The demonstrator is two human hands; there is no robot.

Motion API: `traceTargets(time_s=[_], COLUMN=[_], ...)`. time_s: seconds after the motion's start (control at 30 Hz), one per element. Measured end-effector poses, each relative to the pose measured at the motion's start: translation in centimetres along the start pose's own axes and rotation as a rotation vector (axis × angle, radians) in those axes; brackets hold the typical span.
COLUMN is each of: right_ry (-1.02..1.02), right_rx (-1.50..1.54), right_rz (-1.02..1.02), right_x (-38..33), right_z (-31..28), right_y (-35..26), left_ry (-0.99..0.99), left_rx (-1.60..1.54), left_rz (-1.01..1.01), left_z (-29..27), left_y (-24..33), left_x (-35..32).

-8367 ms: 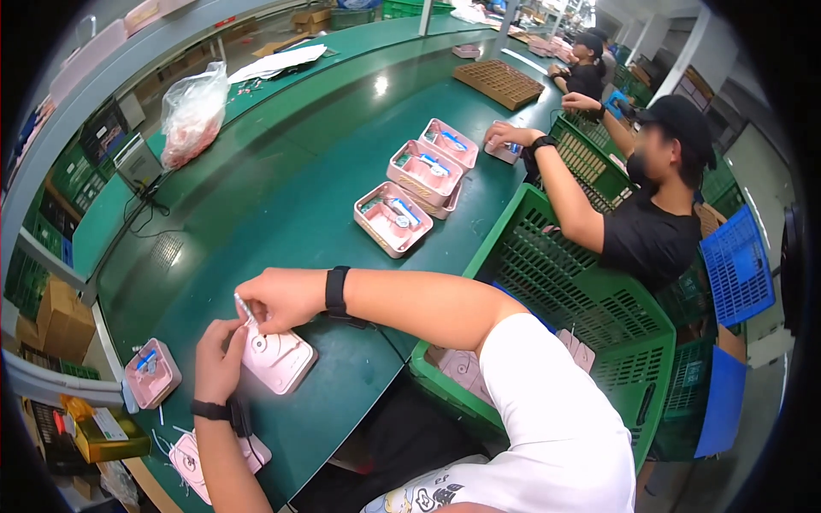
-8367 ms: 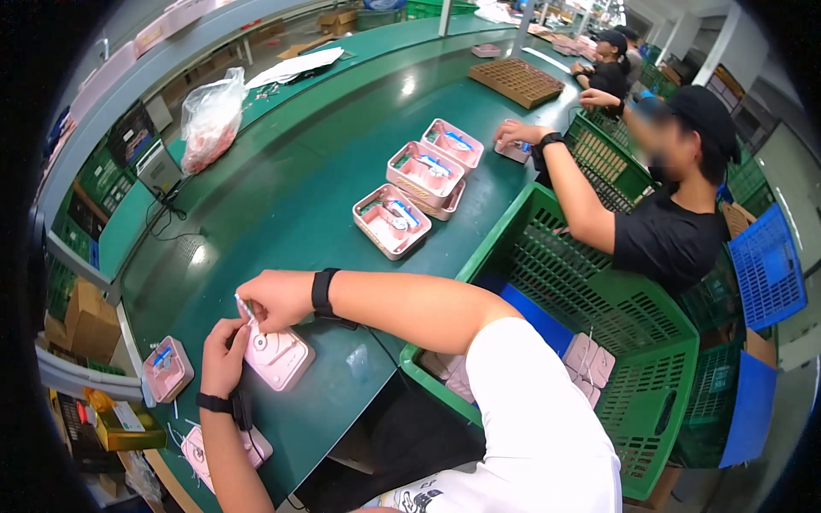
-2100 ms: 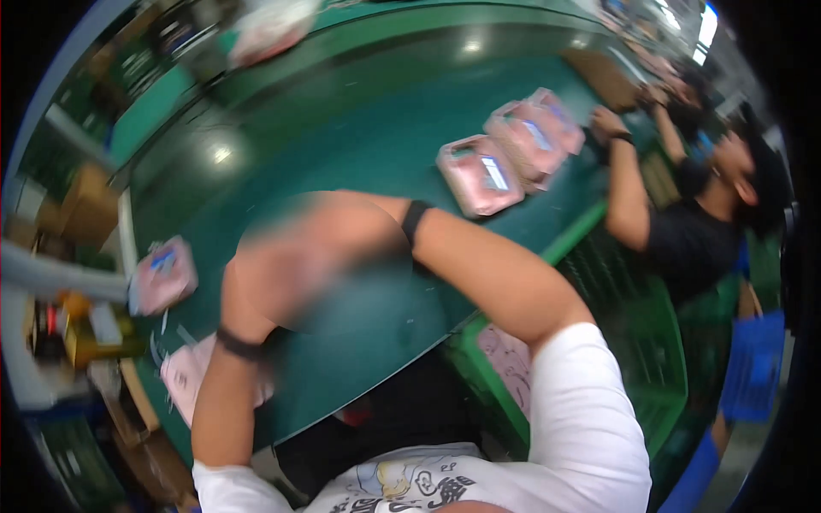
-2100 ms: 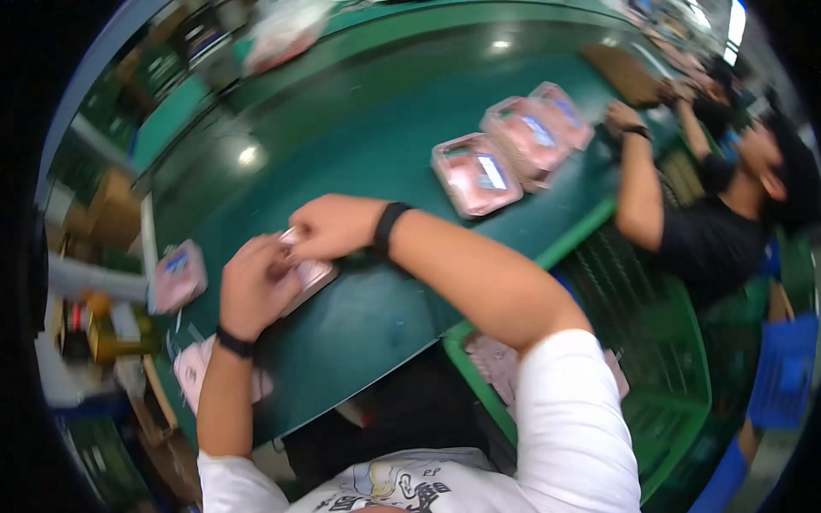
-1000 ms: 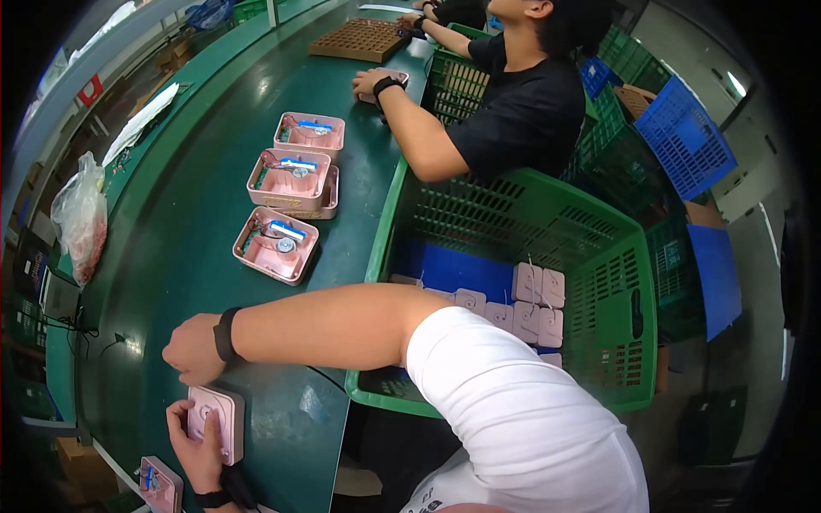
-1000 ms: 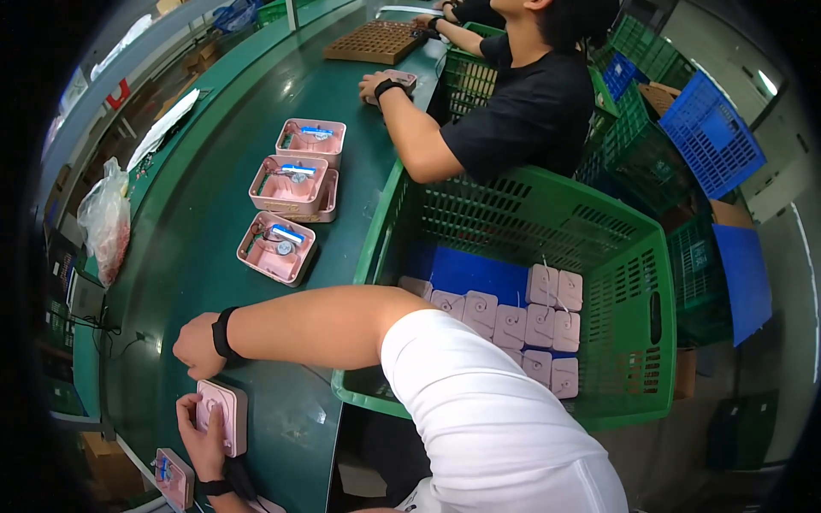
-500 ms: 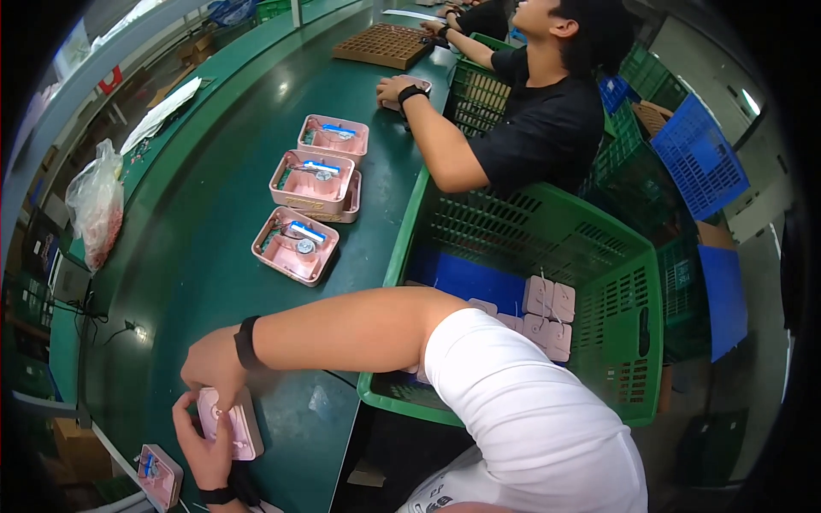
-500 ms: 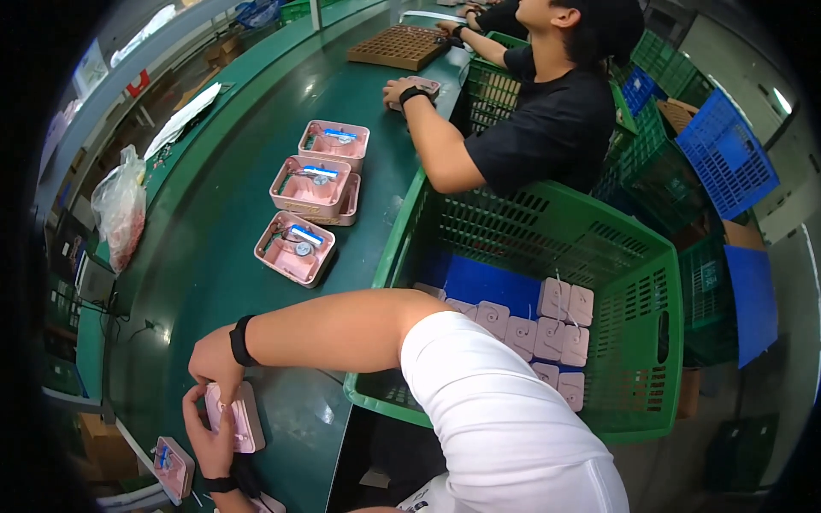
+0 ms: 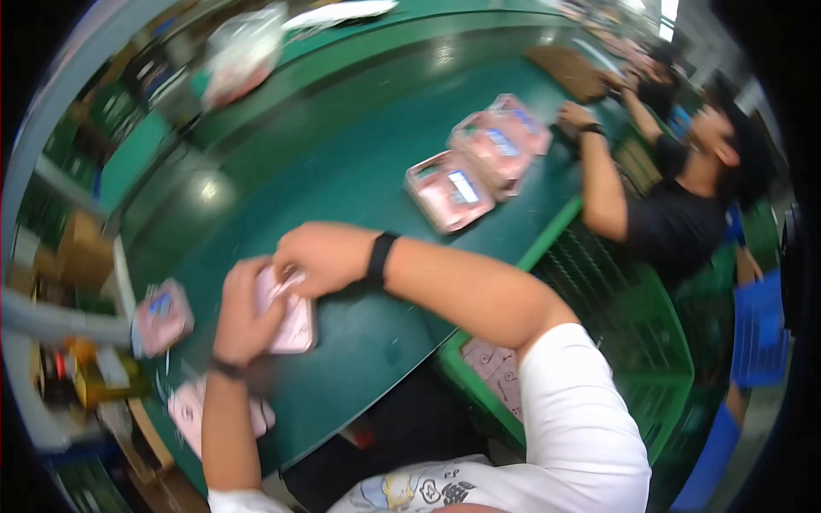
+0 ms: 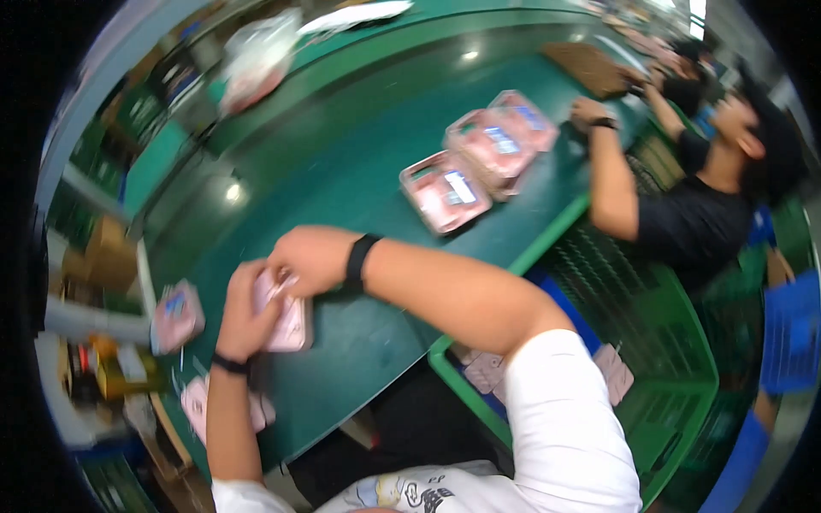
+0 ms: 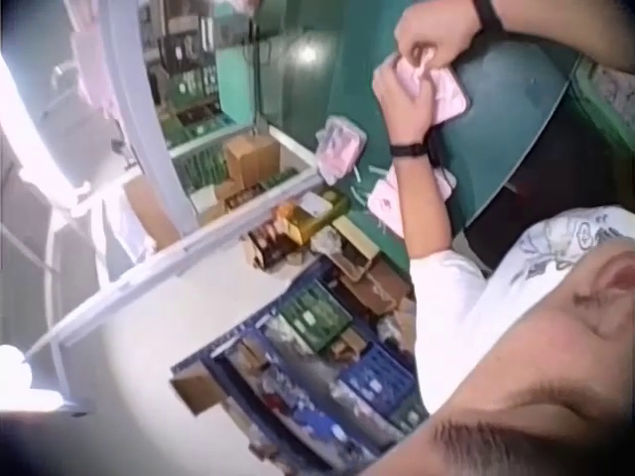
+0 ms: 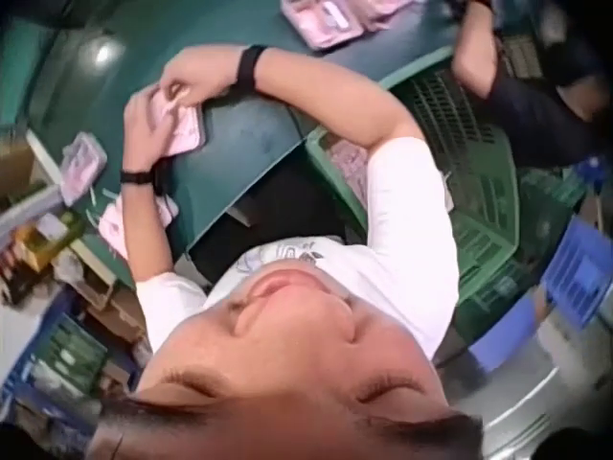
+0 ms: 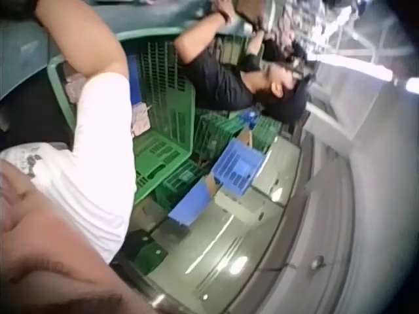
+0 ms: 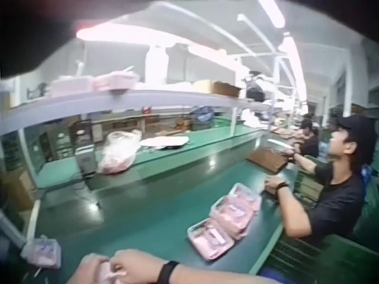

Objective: The person picks up a pink plastic base from a green crate, places it on the table, and presses a white cover onto it. They then insert a small white piece into the center of the cover and place the assembled unit back into the crate.

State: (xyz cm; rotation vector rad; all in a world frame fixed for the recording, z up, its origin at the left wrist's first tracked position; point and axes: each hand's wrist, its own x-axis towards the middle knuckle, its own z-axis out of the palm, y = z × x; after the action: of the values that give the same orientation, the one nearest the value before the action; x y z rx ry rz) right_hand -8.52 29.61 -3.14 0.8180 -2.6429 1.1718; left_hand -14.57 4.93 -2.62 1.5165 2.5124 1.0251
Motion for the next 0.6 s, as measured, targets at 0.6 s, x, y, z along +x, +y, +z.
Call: traceTargets(time_s=[0.6], right_ry=[-0.038], right_rx=[-0.057], right_rz=[0.096], right_x=[-0.2], right_z=[-1.4], right_y=[-2.7], left_ry=[-0.026], left_rx=[0.006], left_rz=[-0.116], left_z=[1.2], left_y=[1.5], left_x=[-0.8])
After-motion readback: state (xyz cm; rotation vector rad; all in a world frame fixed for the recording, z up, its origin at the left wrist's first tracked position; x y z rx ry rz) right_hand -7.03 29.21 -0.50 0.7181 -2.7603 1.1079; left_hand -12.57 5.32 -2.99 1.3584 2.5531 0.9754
